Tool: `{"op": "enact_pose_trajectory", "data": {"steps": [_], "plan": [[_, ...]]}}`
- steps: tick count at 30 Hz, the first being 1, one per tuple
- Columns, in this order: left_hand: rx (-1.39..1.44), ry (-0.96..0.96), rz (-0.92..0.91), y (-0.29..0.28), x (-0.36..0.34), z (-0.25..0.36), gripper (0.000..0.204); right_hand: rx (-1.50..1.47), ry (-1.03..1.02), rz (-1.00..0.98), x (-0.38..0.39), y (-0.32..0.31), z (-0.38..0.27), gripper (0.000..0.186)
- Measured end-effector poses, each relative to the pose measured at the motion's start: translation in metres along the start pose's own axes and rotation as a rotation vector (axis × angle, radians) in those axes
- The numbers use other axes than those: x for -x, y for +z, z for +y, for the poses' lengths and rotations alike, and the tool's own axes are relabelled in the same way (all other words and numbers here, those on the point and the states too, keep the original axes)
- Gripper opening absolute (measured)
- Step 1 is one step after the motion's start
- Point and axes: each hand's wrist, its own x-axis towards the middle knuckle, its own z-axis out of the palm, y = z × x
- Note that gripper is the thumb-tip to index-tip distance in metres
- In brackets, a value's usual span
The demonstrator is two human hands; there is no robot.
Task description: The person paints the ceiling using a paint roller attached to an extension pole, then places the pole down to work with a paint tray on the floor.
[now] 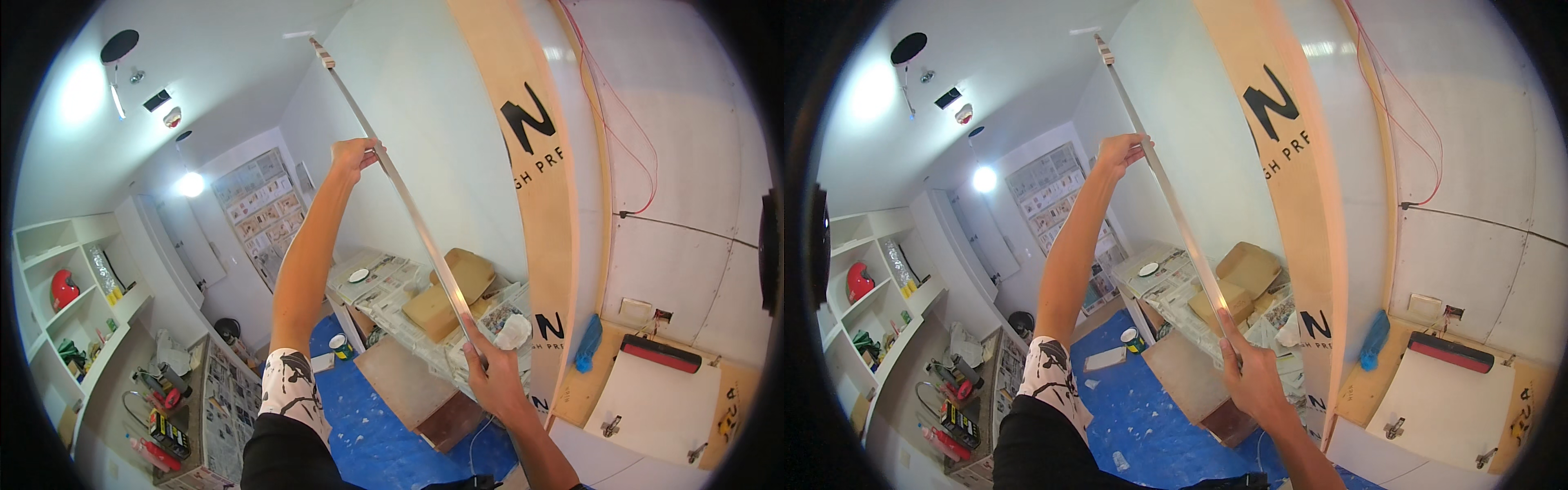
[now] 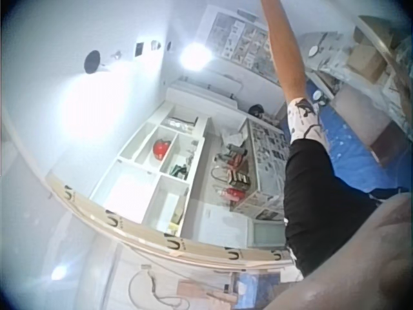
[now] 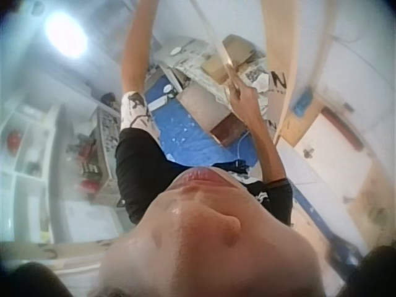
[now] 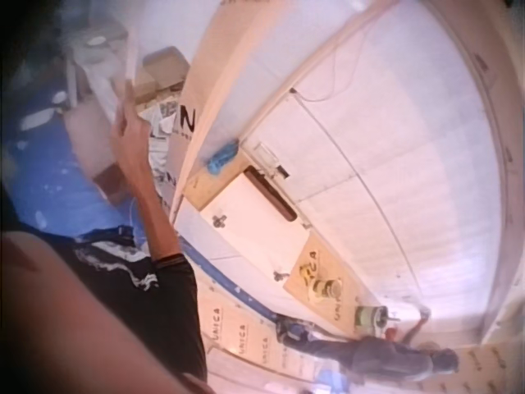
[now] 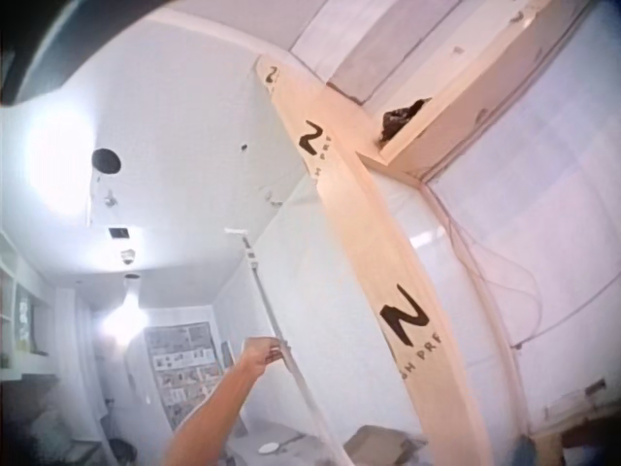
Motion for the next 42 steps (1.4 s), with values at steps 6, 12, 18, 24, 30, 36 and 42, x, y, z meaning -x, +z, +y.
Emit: {"op": "enact_pose_trajectory", "data": {"steps": [6, 12, 18, 24, 30, 36, 42], "plan": [[-0.028, 0.038, 0.067, -0.04, -0.01, -0.002, 0.017, 0.018, 0.009, -0.049, -0.015, 0.027, 0.0, 0.05], [-0.042, 0.103, 0.089, -0.041, 0.012, 0.023, 0.016, 0.001, -0.046, -0.028, -0.009, 0.033, 0.0, 0.05], [-0.082, 0.202, -0.054, 0.013, 0.119, 0.055, 0.022, 0.061, -0.017, 0.012, 0.08, -0.037, 0.002, 0.049], [-0.016, 0.221, -0.226, 0.082, 0.292, 0.114, 0.032, 0.099, -0.044, 0.038, 0.239, -0.148, 0.0, 0.042], [0.077, 0.134, -0.356, 0.137, 0.428, 0.176, 0.036, 0.11, 0.026, -0.005, 0.367, -0.254, -0.05, 0.038], [0.11, 0.09, -0.368, 0.173, 0.509, 0.22, 0.035, 0.225, -0.146, 0.078, 0.444, -0.309, -0.057, 0.036], [0.223, -0.001, -0.47, 0.196, 0.568, 0.236, 0.029, 0.148, -0.121, 0.144, 0.505, -0.342, -0.06, 0.031]]}}
